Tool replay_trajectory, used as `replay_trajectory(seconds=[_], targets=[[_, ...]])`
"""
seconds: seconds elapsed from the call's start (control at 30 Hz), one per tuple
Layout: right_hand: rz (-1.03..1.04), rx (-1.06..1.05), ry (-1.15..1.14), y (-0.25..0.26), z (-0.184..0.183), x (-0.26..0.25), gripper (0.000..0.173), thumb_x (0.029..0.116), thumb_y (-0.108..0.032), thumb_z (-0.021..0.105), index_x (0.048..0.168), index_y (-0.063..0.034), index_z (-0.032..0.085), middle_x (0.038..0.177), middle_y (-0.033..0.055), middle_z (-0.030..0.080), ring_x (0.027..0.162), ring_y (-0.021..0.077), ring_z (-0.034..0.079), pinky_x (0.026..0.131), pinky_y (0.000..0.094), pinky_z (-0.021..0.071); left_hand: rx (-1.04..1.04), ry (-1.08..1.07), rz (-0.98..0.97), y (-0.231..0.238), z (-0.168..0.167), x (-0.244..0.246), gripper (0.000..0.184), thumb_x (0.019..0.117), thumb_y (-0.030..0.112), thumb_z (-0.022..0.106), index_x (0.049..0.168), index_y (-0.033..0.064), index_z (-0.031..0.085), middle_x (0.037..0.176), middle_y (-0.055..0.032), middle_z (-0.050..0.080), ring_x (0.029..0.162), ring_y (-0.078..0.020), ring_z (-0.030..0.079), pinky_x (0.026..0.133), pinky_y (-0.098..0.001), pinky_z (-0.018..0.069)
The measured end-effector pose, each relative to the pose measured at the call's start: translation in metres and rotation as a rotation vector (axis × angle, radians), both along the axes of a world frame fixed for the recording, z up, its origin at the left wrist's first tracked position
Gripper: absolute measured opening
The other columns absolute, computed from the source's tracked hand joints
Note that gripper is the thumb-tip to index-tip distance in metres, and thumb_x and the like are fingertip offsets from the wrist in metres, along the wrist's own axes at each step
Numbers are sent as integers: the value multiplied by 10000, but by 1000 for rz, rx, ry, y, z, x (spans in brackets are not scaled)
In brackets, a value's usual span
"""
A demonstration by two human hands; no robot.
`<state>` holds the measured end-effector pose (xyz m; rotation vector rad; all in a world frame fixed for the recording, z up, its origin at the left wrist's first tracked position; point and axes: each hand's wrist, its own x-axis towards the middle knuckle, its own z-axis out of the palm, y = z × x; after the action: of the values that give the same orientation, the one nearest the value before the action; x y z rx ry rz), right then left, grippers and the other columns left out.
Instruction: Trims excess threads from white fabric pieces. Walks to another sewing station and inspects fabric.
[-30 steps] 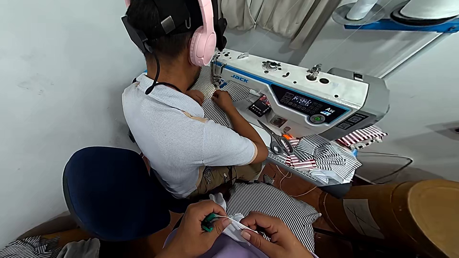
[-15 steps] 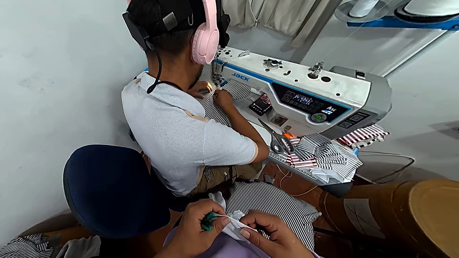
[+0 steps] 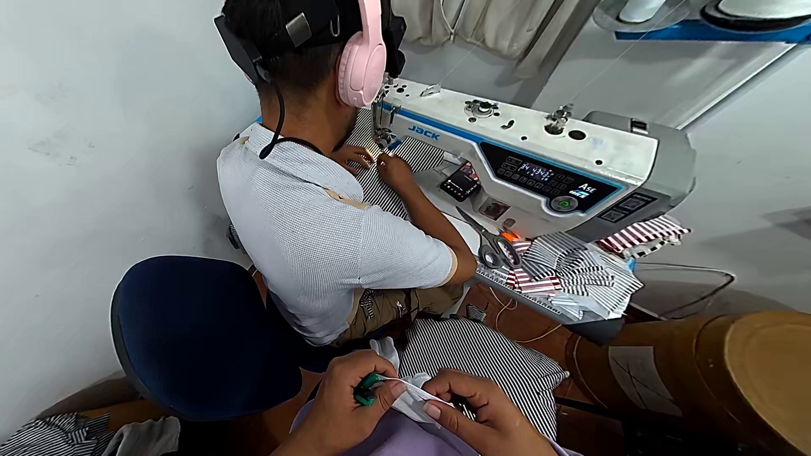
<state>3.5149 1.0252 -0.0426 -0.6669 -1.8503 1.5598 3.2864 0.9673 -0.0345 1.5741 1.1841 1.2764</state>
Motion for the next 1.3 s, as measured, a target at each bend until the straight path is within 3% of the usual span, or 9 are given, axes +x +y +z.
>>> replay_trajectory(seconds=[1.3], targets=[[9,13,17,4,-4,-2,229,1002,-275,650,952,-58,703,795,-36,640,691,-66,535,616,87,435,-4,6,-10,4,-1,0,262,1016,247,643,933,1,679,801,-22,640,733,24,564,662,-118,463]])
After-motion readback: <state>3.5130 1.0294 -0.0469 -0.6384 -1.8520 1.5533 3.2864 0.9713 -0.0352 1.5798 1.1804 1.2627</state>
